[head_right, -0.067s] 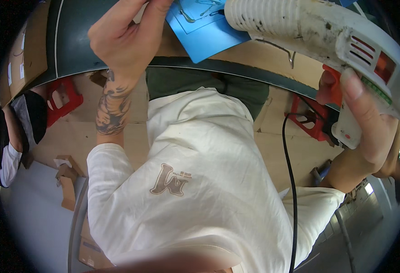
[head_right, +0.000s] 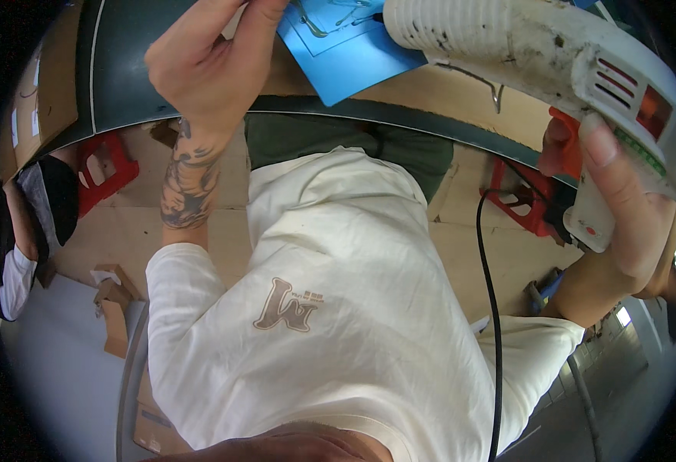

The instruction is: Using a glue gun to assemble electronic solar-powered lamps on a production line.

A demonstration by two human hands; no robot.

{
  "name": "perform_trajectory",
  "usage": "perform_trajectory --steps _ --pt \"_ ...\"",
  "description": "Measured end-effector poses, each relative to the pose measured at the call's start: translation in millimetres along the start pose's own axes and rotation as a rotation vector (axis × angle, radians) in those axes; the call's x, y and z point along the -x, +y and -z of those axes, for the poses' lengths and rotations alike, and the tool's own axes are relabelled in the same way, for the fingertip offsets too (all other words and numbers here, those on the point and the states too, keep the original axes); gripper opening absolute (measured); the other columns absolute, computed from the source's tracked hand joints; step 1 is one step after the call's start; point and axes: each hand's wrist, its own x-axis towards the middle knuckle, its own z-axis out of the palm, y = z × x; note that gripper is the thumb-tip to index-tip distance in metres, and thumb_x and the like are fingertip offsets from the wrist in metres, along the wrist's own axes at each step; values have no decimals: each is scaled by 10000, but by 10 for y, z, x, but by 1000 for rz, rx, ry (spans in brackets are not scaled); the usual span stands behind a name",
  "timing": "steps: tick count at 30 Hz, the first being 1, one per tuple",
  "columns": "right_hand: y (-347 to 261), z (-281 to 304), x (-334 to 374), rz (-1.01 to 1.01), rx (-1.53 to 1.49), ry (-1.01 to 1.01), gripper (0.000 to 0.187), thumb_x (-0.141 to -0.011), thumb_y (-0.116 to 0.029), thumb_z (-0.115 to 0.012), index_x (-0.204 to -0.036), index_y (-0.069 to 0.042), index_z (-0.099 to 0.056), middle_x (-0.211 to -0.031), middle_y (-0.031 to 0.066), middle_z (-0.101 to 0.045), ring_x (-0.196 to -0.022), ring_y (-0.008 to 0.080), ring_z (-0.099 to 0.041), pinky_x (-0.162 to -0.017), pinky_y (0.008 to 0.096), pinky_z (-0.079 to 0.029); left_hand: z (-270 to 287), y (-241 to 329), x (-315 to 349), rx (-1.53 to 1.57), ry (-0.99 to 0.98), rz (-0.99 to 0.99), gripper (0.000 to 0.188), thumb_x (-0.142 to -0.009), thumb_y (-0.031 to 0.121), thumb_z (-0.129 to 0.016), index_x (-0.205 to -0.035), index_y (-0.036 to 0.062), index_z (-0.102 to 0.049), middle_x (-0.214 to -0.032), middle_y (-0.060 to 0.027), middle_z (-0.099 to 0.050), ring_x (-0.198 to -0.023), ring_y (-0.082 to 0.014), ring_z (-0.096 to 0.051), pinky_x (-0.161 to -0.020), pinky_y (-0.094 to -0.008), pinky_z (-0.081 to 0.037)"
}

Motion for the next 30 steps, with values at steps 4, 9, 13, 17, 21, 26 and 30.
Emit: perform_trajectory --steps 4,9,13,17,21,26,30 --pt "-22 13 -7 14 32 8 450 -838 -272 -689 -1136 62 -635 -886 150 -678 -739 225 -646 -703 307 -506 -7 3 8 30 22 15 251 -823 -48 -737 -1074 -35 -717 -996 -167 -744 -863 -267 -734 -762 -295 -579" --pt "-154 51 -19 41 154 46 432 -838 -240 -687 -1140 65 -640 -894 155 -680 -735 229 -645 -717 315 -504 -6 13 12 40 28 25 237 -829 -34 -738 -1066 -35 -718 -997 -164 -745 -863 -266 -735 -786 -309 -583" --pt "-291 9 37 94 287 37 440 -867 -217 -689 -1199 63 -617 -980 177 -691 -853 252 -676 -806 343 -528 19 0 3 -3 12 -1 219 -839 -11 -735 -1058 -15 -726 -993 -146 -747 -847 -261 -736 -814 -340 -584" --pt "-504 -173 126 184 394 175 438 -880 -165 -701 -1261 29 -603 -1064 179 -691 -966 254 -679 -901 369 -542 57 -19 -7 -102 -27 -49 230 -836 -2 -739 -1066 4 -727 -987 -128 -749 -838 -264 -735 -824 -355 -584" --pt "-722 76 -138 136 602 -194 387 -924 -154 -674 -1270 9 -612 -1085 178 -700 -990 253 -689 -937 373 -541 113 -62 -31 -198 -92 -206 257 -823 -1 -746 -1078 13 -722 -982 -116 -750 -831 -262 -735 -820 -366 -586" --pt "-686 352 -265 147 619 -428 367 -953 -148 -629 -1289 -3 -606 -1100 180 -705 -1033 269 -687 -973 385 -525 178 -136 -69 -257 -148 -388 254 -823 -8 -735 -1076 9 -722 -963 -123 -746 -822 -259 -735 -816 -379 -587" --pt "-432 530 -235 236 438 -456 386 -954 -151 -588 -1310 -1 -590 -1103 184 -704 -1075 294 -674 -992 400 -504 205 -186 -89 -282 -159 -454 255 -821 -25 -727 -1074 3 -720 -934 -133 -742 -814 -266 -735 -806 -379 -590"
